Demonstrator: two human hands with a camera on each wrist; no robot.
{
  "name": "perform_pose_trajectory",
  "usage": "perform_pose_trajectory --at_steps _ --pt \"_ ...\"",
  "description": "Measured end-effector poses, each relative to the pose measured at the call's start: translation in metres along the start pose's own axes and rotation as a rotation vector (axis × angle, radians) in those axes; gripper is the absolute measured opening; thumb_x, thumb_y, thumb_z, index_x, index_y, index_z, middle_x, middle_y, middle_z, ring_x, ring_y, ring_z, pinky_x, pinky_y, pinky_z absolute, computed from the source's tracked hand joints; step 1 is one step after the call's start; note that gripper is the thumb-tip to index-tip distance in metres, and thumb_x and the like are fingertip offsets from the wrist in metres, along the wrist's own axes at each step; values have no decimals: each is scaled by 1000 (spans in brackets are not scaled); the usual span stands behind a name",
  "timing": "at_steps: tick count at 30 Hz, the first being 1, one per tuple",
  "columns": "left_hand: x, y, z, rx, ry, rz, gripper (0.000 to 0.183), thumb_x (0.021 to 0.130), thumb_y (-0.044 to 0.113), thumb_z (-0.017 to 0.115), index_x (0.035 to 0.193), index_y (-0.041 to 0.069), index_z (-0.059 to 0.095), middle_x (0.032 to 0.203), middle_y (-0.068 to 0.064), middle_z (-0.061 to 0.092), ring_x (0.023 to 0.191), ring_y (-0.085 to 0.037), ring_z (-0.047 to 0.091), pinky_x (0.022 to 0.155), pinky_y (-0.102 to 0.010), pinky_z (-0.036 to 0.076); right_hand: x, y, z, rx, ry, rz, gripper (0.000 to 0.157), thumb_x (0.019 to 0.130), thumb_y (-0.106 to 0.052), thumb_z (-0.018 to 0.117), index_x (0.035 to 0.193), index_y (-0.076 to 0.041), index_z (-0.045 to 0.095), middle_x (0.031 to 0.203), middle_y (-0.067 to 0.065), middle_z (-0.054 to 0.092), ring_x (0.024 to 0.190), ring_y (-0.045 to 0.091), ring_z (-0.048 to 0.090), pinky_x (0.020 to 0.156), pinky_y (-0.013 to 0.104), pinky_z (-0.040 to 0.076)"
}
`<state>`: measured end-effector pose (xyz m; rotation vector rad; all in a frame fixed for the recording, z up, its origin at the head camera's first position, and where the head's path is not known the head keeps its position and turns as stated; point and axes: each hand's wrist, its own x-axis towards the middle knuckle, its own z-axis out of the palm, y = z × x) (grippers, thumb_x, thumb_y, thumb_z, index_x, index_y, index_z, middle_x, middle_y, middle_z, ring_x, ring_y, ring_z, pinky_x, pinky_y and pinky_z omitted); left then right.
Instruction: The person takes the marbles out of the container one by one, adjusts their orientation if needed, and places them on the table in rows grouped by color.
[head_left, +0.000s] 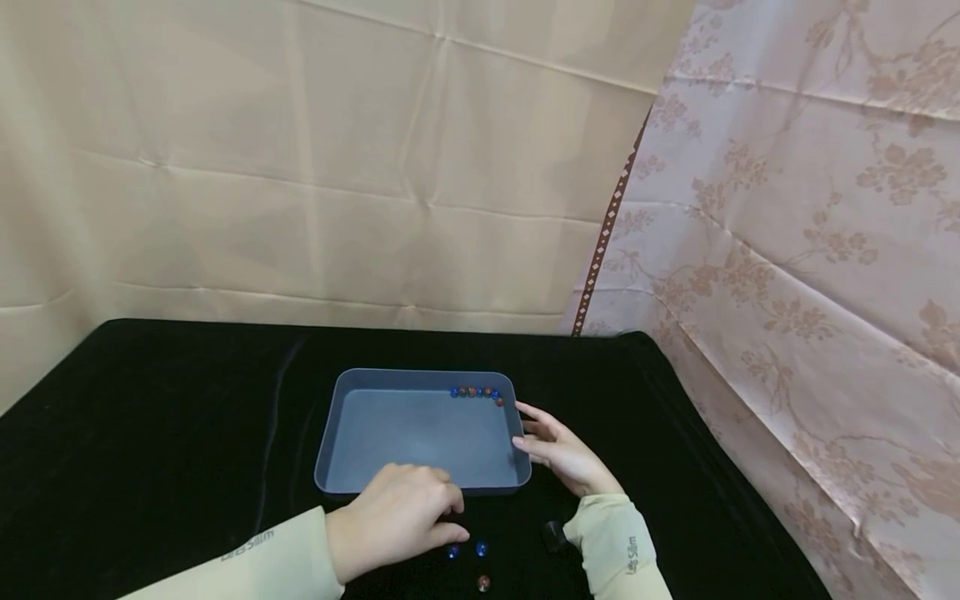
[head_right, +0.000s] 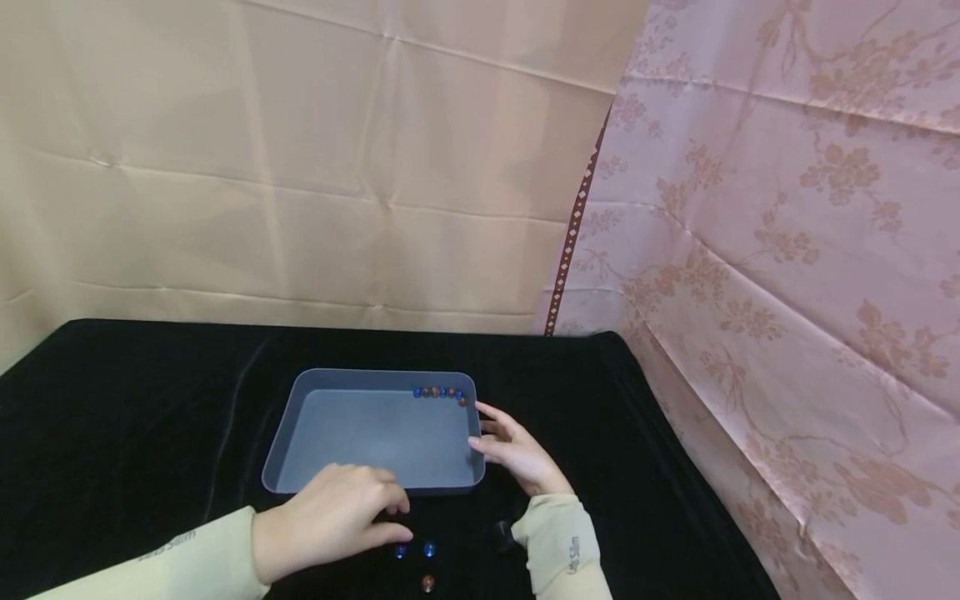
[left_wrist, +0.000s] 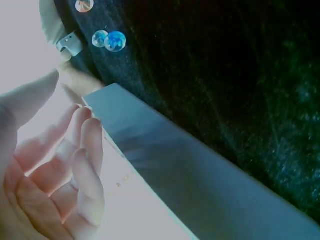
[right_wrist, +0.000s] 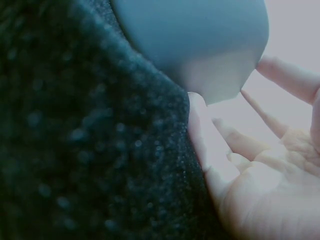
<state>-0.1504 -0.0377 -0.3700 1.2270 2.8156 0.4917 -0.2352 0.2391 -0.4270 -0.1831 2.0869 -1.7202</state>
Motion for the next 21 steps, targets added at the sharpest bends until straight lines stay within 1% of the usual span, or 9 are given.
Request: perform_pose_trajectory --at_steps 6,14,17,21 --pt "2 0 -4 -31 45 10 18 88 39 74 90 21 76 76 11 67 59 6 47 52 -15 40 0 0 0 -6 -3 0 65 99 -23 58 156 -17 26 156 27 28 136 37 43 112 50 38" --pt "6 -1 -15 -11 96 7 21 90 42 71 90 22 75 68 16 60 55 6 43 48 -16 36 -1 -1 0 -3 -6 -5 66 99 -22 58 157 -17 26 156 27 29 135 37 45 112 50 39" --pt "8 -1 -20 -3 121 18 24 90 44 70 91 21 76 71 13 65 57 5 48 49 -15 38 -2 -2 0 -3 -11 -9 66 99 -22 58 157 -16 26 156 27 29 134 35 46 111 48 40" --pt "12 -1 -26 12 143 22 26 91 45 69 93 20 76 79 8 71 62 2 57 51 -14 41 -2 -2 0 -1 -12 -8 66 99 -21 58 157 -16 25 156 27 29 134 35 46 110 47 41"
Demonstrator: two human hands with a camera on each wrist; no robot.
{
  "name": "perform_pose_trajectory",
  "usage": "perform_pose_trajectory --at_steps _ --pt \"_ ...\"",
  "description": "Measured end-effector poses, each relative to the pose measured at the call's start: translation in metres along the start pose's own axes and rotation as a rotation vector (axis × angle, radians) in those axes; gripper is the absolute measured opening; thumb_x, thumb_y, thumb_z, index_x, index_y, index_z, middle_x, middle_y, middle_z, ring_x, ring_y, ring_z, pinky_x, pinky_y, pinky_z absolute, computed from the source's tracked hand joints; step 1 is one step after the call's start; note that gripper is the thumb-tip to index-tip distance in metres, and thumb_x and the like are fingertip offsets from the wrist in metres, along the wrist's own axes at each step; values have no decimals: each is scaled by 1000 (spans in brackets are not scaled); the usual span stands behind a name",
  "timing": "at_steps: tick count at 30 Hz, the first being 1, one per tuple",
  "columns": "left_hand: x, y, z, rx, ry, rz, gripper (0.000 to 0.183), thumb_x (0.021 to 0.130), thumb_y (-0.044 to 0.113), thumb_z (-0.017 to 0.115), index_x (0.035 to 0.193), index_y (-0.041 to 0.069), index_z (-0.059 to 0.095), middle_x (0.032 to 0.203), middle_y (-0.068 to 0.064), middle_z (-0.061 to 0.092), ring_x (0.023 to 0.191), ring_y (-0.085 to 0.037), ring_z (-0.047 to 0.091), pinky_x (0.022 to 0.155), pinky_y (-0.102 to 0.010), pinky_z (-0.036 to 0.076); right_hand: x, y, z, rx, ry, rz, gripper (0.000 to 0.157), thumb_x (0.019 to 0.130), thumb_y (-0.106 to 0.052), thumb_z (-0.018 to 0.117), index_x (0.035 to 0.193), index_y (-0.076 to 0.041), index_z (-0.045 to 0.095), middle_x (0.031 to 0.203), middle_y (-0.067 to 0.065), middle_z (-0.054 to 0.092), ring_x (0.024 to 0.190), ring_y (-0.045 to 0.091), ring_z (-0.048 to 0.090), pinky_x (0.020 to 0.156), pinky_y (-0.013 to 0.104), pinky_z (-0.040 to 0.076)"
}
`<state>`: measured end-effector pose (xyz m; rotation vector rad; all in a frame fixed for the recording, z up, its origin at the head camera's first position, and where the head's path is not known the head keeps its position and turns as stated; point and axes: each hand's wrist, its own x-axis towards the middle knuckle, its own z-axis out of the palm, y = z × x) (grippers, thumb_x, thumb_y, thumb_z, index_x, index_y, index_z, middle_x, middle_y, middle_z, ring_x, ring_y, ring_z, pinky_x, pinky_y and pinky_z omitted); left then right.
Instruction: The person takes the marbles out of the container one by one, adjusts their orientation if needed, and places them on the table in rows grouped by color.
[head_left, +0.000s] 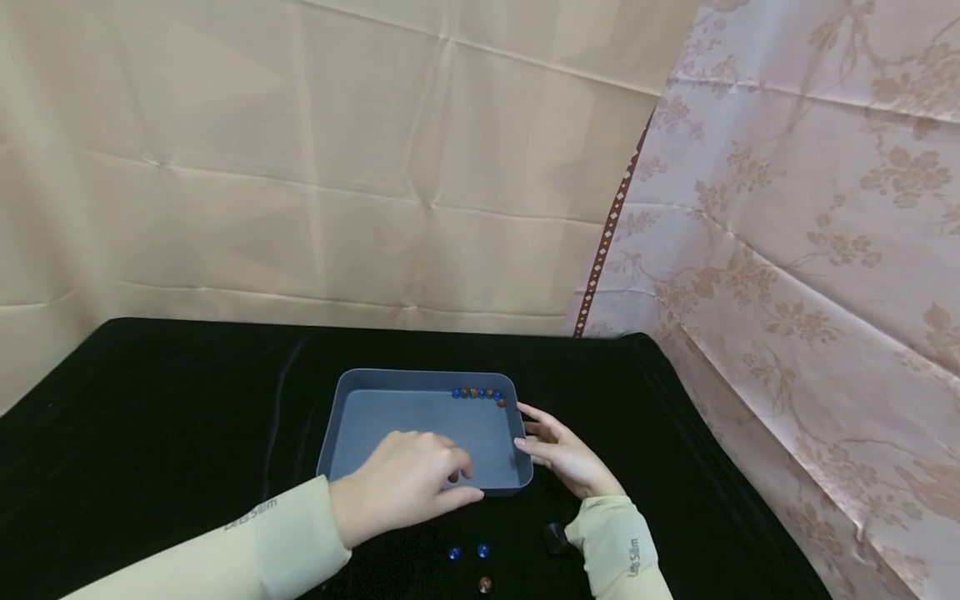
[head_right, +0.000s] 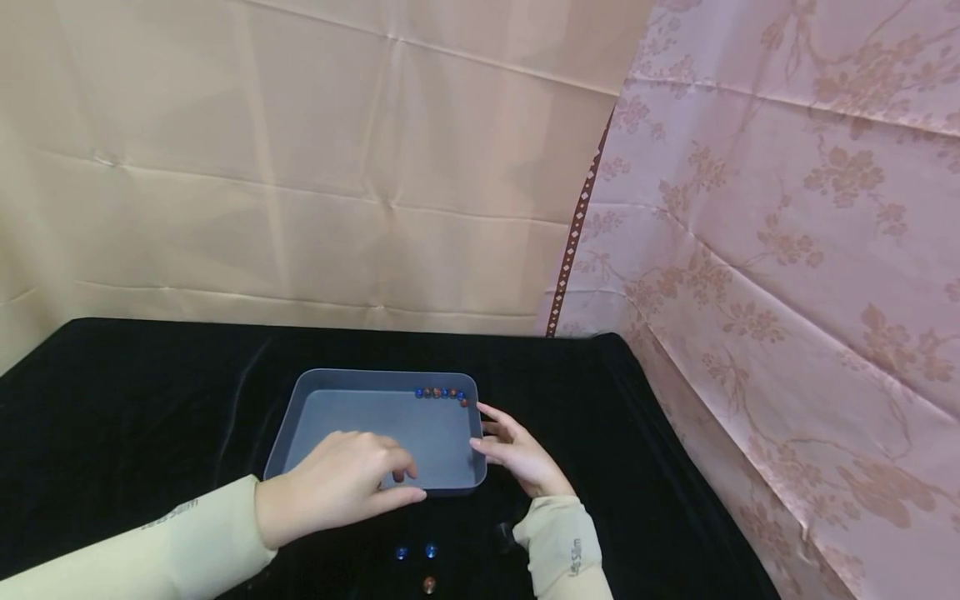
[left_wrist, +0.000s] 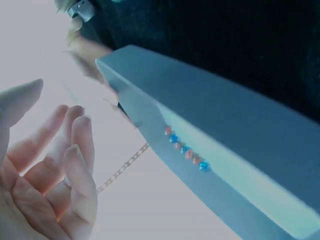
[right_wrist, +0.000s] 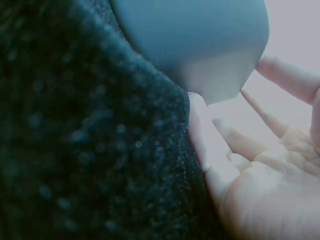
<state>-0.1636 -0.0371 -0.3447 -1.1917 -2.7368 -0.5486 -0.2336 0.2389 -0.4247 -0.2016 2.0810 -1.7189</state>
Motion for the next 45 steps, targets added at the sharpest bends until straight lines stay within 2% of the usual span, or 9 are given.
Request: perform_pose_trajectory --at_steps 8,14,25,34,45 --pt "10 -1 -8 -34 19 -35 24 90 42 70 93 20 76 84 5 74 64 0 59 51 -14 41 1 2 -1 5 -4 3 67 99 -21 57 157 -17 24 157 28 24 139 41 39 112 49 38" --pt "17 -4 -11 -63 35 -64 22 91 41 70 93 20 76 83 6 73 61 1 56 49 -15 41 1 2 -1 7 -9 4 66 99 -21 56 157 -17 24 157 28 25 138 40 40 112 48 39" --pt "32 -25 -8 -150 42 -191 20 93 40 68 95 22 76 85 9 73 57 2 54 52 -19 46 3 2 -2 14 -8 -5 68 99 -20 58 157 -16 24 156 28 28 134 35 46 108 43 44" --pt "39 -38 -5 -194 57 -299 20 92 42 67 96 23 75 85 9 72 60 0 55 55 -21 47 3 1 -1 10 2 6 67 98 -21 59 156 -17 26 157 27 27 137 38 42 110 47 41" --pt "54 -45 -7 -265 89 -371 20 94 41 66 98 23 74 87 9 71 71 -4 60 65 -24 50 2 2 -1 16 3 4 66 99 -21 58 156 -17 26 157 27 26 140 42 37 112 49 39"
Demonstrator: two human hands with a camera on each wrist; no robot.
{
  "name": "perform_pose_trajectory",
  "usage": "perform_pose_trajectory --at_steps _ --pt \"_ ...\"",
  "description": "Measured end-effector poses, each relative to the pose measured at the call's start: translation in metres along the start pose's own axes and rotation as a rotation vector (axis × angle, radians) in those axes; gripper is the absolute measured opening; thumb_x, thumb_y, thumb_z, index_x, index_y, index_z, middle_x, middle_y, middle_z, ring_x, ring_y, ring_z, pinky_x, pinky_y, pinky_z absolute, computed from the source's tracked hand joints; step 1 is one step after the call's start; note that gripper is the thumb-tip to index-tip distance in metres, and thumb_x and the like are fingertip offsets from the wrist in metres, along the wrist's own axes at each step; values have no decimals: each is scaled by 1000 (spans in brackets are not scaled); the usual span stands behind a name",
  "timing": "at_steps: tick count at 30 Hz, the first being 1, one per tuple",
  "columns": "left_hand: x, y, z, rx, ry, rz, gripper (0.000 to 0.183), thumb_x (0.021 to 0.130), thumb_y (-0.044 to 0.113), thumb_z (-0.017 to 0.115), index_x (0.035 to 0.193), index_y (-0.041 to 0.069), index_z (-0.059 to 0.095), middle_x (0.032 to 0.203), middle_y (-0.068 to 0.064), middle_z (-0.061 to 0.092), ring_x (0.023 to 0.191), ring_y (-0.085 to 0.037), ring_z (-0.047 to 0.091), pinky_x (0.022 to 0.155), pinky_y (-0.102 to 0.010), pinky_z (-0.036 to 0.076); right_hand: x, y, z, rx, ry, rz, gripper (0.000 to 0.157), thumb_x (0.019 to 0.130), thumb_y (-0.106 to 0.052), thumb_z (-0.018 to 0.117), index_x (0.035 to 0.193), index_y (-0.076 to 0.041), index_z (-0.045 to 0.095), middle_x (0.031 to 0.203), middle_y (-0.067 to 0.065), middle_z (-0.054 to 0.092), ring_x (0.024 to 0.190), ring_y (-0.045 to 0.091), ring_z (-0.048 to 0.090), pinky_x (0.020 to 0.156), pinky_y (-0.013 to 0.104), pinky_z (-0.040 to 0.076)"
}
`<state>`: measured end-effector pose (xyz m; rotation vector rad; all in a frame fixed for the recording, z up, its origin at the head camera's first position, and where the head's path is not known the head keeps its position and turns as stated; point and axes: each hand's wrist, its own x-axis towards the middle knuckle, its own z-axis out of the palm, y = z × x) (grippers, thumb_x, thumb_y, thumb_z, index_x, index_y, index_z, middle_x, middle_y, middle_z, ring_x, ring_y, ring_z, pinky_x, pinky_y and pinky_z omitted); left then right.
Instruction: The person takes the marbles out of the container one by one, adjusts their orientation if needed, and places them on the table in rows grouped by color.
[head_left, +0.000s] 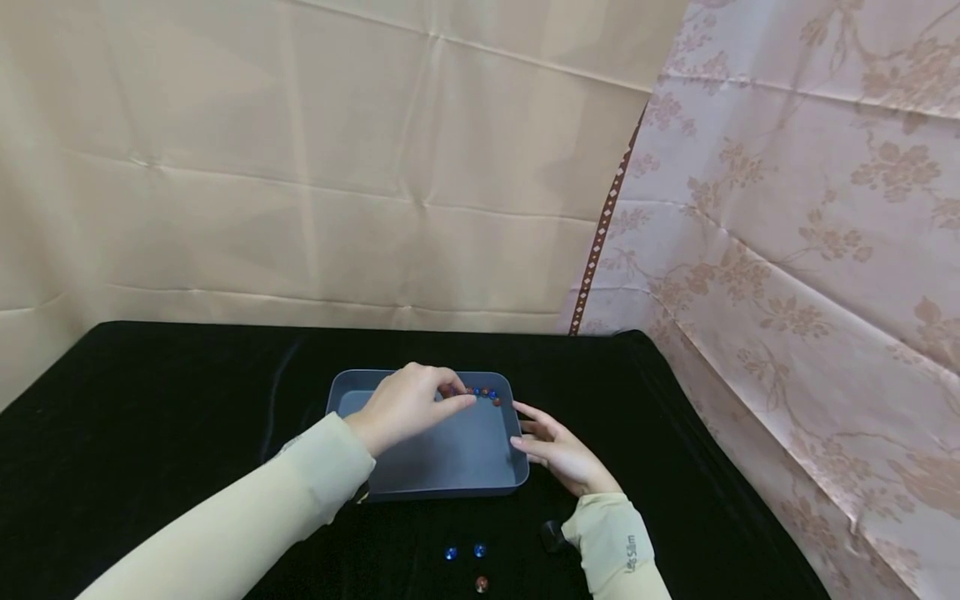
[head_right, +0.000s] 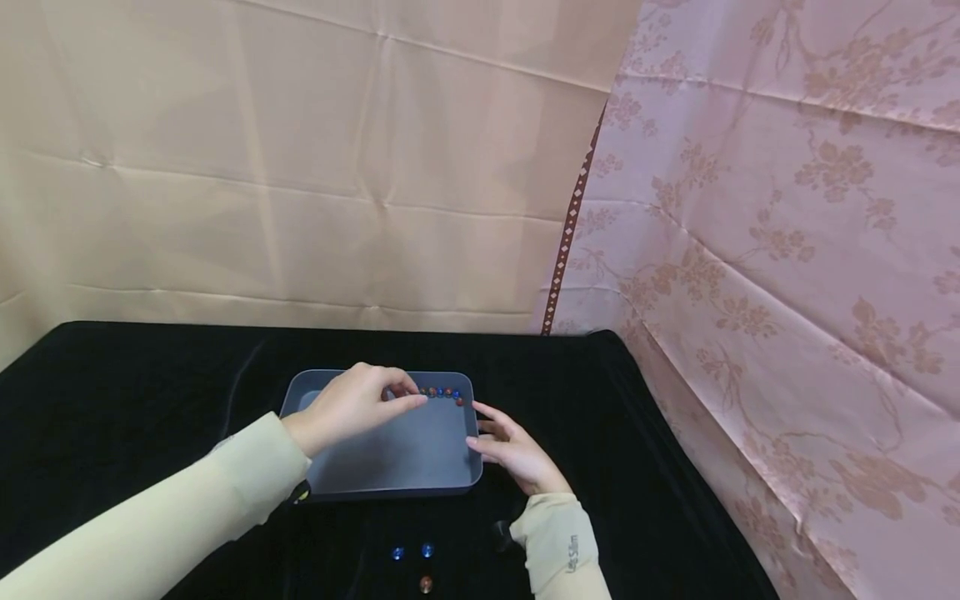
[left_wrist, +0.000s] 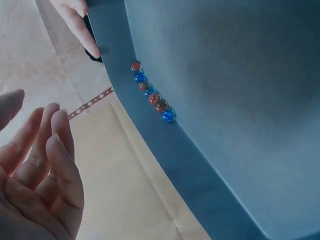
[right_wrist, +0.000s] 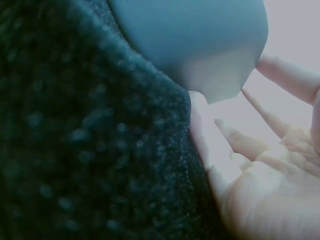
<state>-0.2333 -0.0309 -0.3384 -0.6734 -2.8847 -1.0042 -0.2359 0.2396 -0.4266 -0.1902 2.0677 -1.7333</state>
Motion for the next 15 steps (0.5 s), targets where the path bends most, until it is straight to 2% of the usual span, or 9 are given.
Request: perform_pose_trajectory --at_steps 9,15 --pt "10 -7 3 -62 25 -76 20 93 39 68 104 23 73 90 6 70 75 -9 60 64 -26 49 0 0 0 -5 -2 -7 66 98 -22 59 156 -17 27 157 27 27 139 40 39 110 47 41" --pt "17 -13 4 -125 33 -136 22 93 41 68 107 24 72 94 5 70 82 -13 61 72 -31 52 0 0 -1 -8 -11 -2 66 99 -22 58 157 -17 26 157 27 26 138 39 40 110 46 41"
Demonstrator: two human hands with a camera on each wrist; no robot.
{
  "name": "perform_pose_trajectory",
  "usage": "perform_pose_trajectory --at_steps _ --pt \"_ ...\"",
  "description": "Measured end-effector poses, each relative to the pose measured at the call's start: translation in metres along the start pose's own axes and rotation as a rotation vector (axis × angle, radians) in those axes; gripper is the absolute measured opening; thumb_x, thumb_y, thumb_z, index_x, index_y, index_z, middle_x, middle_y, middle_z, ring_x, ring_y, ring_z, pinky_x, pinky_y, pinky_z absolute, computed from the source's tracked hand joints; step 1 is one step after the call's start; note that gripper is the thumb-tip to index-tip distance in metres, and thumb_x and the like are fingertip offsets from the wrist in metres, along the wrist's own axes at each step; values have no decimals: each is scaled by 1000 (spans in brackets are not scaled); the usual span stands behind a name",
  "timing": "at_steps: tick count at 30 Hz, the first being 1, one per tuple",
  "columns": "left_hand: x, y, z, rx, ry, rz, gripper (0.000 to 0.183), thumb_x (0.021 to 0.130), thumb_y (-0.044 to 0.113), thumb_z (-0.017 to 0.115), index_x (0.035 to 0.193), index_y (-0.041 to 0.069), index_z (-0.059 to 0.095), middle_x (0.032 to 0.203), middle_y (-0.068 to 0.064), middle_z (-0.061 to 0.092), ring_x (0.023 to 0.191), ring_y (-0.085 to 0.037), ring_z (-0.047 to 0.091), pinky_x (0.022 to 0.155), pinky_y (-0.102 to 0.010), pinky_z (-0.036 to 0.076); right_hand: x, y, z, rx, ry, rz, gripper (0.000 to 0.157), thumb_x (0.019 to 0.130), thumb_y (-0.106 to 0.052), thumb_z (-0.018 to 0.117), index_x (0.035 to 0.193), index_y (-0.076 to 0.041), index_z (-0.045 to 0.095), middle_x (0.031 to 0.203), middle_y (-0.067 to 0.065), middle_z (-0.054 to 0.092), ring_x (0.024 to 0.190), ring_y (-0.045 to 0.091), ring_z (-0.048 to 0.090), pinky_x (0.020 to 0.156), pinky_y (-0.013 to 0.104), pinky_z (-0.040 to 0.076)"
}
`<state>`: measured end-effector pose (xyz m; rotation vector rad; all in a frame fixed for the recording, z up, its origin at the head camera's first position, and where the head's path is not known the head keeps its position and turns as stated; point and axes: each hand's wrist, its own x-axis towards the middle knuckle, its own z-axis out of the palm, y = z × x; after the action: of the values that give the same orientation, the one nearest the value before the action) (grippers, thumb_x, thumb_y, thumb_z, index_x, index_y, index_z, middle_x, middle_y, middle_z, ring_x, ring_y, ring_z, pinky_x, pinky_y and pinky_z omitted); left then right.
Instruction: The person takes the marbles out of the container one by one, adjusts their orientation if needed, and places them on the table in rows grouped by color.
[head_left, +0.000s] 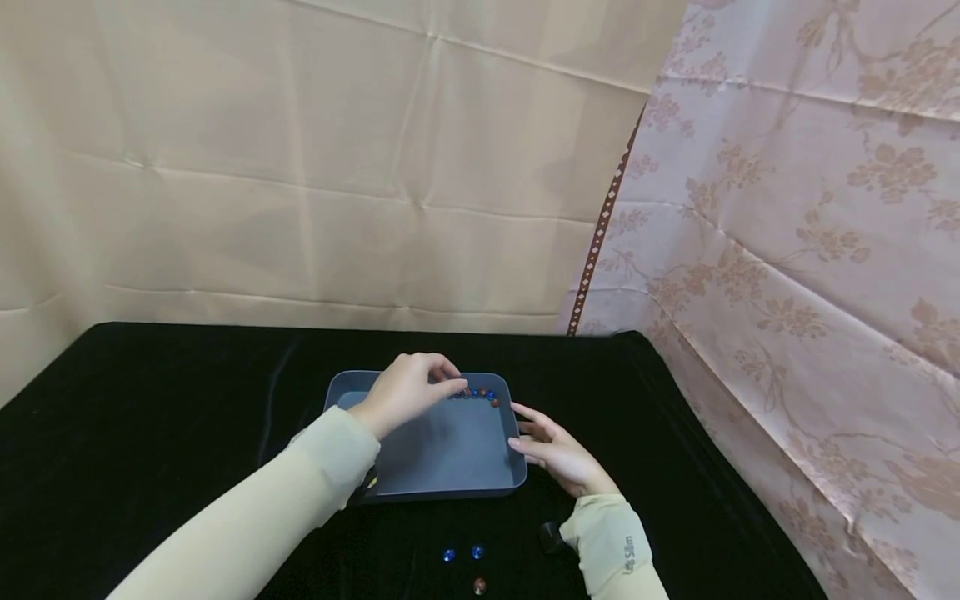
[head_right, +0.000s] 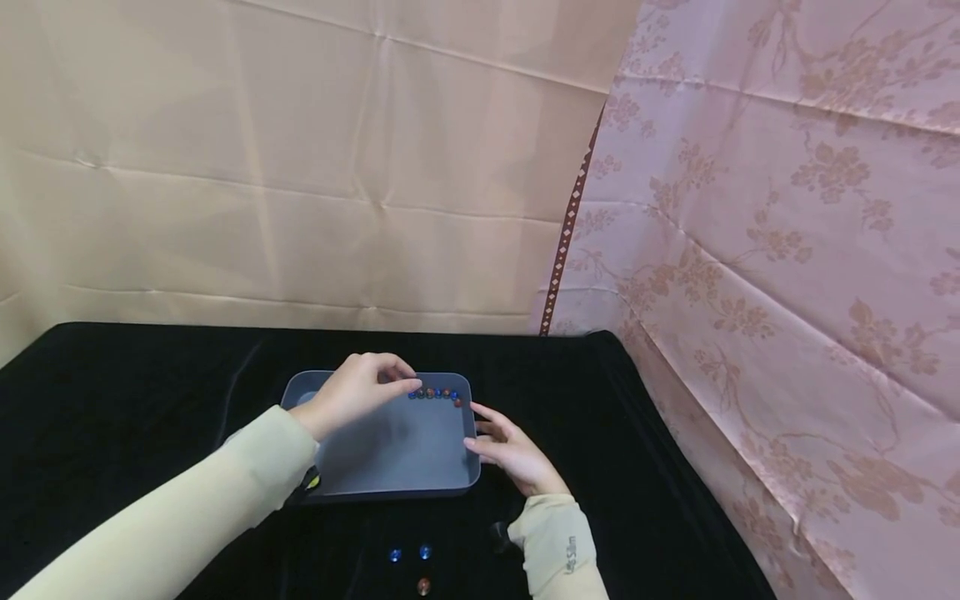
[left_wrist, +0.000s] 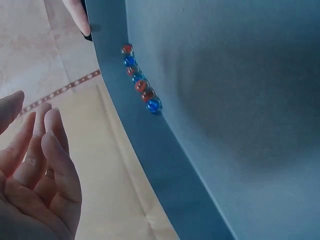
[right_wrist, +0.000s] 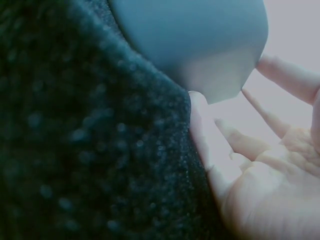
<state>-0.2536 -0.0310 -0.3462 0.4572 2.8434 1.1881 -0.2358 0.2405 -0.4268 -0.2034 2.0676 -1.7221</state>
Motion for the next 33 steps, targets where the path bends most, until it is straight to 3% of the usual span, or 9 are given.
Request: perform_pose_trajectory --at_steps 6,15,24,33 --pt "7 -7 -1 -40 10 -42 23 92 39 69 107 22 72 96 3 71 87 -15 63 78 -36 53 0 -1 -1 9 -5 -1 66 99 -20 57 157 -17 25 158 27 25 140 41 37 110 46 41" --pt "17 -16 7 -50 21 -95 21 91 37 71 105 21 73 94 2 70 85 -17 61 75 -34 52 -1 0 -2 11 -2 -4 67 99 -21 58 157 -17 26 157 27 26 137 39 41 110 45 42" --pt "27 -21 12 -8 36 -87 20 91 36 71 103 20 74 96 1 71 85 -17 62 75 -36 51 0 1 -2 19 1 3 67 98 -20 58 157 -17 25 157 28 25 140 41 38 111 46 41" --pt "29 -32 19 7 54 -146 21 90 33 73 105 18 74 96 -1 72 82 -17 62 75 -36 52 1 2 -2 13 7 7 67 98 -19 58 157 -17 25 157 28 25 140 43 37 109 45 42"
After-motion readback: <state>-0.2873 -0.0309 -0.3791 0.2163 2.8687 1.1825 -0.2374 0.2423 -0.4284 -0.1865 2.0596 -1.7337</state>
